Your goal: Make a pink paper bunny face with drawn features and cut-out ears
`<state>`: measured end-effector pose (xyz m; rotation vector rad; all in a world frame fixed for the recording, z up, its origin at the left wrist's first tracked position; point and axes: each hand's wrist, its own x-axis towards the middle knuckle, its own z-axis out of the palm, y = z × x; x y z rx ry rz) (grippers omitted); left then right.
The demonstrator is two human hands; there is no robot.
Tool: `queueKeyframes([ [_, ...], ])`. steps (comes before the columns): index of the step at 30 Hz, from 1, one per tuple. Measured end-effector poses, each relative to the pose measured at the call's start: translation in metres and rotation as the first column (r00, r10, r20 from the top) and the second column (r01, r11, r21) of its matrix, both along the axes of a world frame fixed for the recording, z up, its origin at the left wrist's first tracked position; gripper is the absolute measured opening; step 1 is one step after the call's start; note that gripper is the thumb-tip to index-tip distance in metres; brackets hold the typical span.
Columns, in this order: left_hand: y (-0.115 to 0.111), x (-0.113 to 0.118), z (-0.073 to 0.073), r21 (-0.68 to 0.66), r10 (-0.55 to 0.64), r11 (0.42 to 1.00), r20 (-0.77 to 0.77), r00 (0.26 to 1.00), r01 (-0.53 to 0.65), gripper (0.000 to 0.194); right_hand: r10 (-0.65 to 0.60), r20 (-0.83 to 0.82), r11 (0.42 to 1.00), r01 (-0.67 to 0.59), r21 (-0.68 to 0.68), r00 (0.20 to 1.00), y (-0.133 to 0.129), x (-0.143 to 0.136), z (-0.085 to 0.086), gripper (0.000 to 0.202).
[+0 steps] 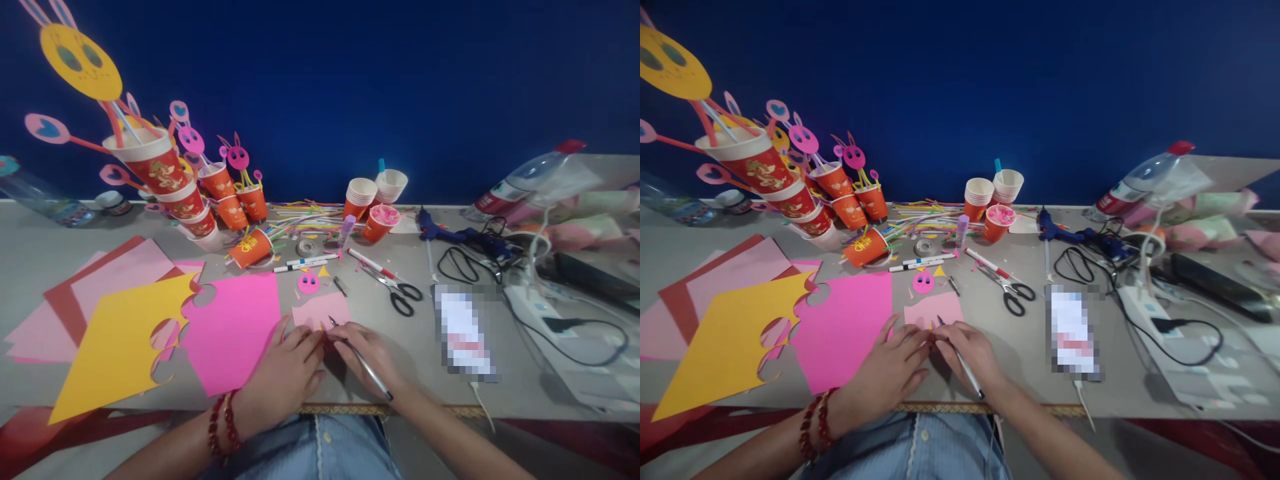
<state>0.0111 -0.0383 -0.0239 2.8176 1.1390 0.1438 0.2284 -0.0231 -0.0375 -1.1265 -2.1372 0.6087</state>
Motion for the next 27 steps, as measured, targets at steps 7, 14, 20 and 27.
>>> queueKeyframes([
  [7,0.019,-0.007,-0.008,-0.088,-0.04,0.995,0.073,0.997,0.046,0.026,-0.101,-0.126,0.994,0.096,-0.044,0.987,0.0,0.004,0.007,0.026],
  [14,0.025,-0.009,0.001,-0.139,-0.05,0.988,0.108,0.993,0.065,0.028,-0.156,-0.19,0.978,0.126,-0.164,0.969,-0.016,0.003,0.004,0.008],
  [20,0.027,-0.01,0.001,-0.168,-0.048,0.983,0.144,0.988,0.073,0.028,-0.039,-0.098,0.995,0.03,-0.099,0.994,-0.015,-0.005,0.003,0.013],
  [27,0.028,-0.01,-0.004,-0.127,-0.064,0.989,0.123,0.99,0.079,0.027,-0.044,-0.032,0.997,0.042,-0.065,0.998,-0.016,-0.006,-0.009,0.014],
])
